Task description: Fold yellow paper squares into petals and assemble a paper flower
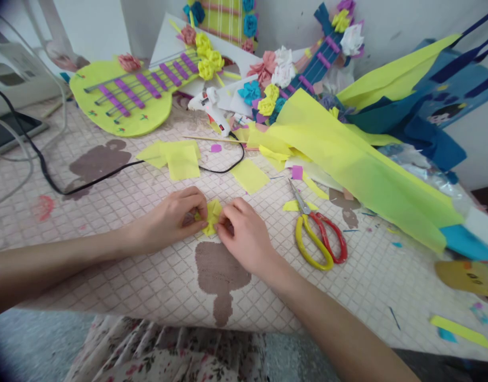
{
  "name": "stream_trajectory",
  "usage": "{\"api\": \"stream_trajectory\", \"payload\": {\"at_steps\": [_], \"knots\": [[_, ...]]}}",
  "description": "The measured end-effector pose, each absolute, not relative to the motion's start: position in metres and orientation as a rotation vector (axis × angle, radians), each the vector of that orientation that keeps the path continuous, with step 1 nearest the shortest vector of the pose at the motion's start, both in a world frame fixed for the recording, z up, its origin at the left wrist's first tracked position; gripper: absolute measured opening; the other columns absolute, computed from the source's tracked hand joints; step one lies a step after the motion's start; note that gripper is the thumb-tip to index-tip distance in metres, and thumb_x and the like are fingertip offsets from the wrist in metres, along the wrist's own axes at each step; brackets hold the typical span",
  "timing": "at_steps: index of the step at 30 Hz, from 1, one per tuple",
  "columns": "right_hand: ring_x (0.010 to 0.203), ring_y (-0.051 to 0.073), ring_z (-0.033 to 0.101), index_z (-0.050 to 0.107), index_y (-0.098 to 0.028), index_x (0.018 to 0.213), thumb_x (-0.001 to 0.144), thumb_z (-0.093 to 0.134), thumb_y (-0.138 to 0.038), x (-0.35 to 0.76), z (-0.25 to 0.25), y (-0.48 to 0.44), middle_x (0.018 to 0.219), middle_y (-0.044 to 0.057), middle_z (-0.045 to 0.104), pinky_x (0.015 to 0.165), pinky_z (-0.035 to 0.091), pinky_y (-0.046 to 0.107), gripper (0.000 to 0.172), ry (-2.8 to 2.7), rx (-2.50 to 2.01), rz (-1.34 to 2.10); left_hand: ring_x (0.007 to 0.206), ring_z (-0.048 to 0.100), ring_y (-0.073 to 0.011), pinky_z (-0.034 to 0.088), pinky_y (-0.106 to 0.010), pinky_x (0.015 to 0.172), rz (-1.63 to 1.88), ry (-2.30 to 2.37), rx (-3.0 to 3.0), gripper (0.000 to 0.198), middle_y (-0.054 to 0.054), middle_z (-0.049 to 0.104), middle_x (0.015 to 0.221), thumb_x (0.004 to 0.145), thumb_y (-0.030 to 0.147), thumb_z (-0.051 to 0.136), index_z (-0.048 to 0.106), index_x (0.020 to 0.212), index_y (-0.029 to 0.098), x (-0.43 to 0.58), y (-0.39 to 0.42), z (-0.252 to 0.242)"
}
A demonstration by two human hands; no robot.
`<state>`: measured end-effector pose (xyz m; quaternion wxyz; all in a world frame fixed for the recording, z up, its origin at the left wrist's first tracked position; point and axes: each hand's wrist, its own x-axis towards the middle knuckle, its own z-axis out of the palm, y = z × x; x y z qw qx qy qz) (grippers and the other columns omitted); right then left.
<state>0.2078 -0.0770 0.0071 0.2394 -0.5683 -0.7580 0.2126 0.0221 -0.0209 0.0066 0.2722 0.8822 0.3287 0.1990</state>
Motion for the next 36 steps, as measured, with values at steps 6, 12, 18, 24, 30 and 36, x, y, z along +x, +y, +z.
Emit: {"api": "stream_trajectory", "payload": {"at_steps": [6,12,18,24,30,36], "knots": [[0.08,0.014,0.053,0.053,-0.021,0.084,0.08,0.055,-0.01,0.206,0.009,-0.08,0.092,0.001,0.05,0.067,0.044,0.027,0.013,-2.06,-1.554,0.623,0.078,0.052,-0.0148,0.044,-0.028,0.069,0.522,0.886,2.346,0.007,-0.004,0.052,0.086,0.078,0.007,0.055,0.057,0.078,0.014,0.021,-0.024,0.008],[0.086,0.015,0.054,0.055,-0.021,0.083,0.082,0.054,-0.01,0.205,0.01,-0.08,0.093,0.002,0.052,0.067,0.044,0.027,0.012,-2.077,-1.542,0.63,0.086,0.052,-0.0161,0.045,-0.029,0.074,0.55,0.878,2.318,0.013,-0.005,0.052,0.093,0.08,0.006,0.053,0.06,0.086,0.015,0.021,-0.029,0.01],[0.086,0.016,0.055,0.056,-0.021,0.082,0.083,0.052,-0.011,0.206,0.009,-0.08,0.091,0.003,0.054,0.069,0.045,0.028,0.01,-2.096,-1.539,0.605,0.086,0.053,-0.0175,0.045,-0.033,0.078,0.528,0.863,2.375,0.012,-0.005,0.054,0.09,0.083,0.012,0.053,0.064,0.083,0.017,0.02,-0.027,0.008],[0.086,0.017,0.055,0.055,-0.021,0.082,0.081,0.056,-0.015,0.204,0.009,-0.081,0.092,0.003,0.055,0.069,0.046,0.03,0.006,-2.11,-1.56,0.55,0.087,0.054,-0.0186,0.044,-0.033,0.078,0.506,0.85,2.396,0.009,-0.006,0.055,0.091,0.081,0.014,0.057,0.064,0.085,0.017,0.019,-0.026,0.006],[0.086,0.017,0.056,0.054,-0.021,0.083,0.079,0.058,-0.018,0.204,0.008,-0.082,0.092,0.003,0.054,0.071,0.046,0.03,0.006,-2.142,-1.572,0.513,0.091,0.054,-0.0201,0.043,-0.036,0.082,0.474,0.862,2.416,0.01,-0.006,0.055,0.094,0.078,0.015,0.06,0.062,0.088,0.016,0.018,-0.027,0.007],[0.091,0.02,0.055,0.054,-0.022,0.087,0.075,0.064,-0.024,0.203,0.017,-0.082,0.094,0.004,0.053,0.067,0.048,0.031,0.016,-2.166,-1.617,0.578,0.095,0.054,-0.0213,0.042,-0.037,0.085,0.407,0.806,2.383,0.024,-0.006,0.055,0.099,0.07,0.021,0.071,0.06,0.092,0.017,0.015,-0.023,0.011]]}}
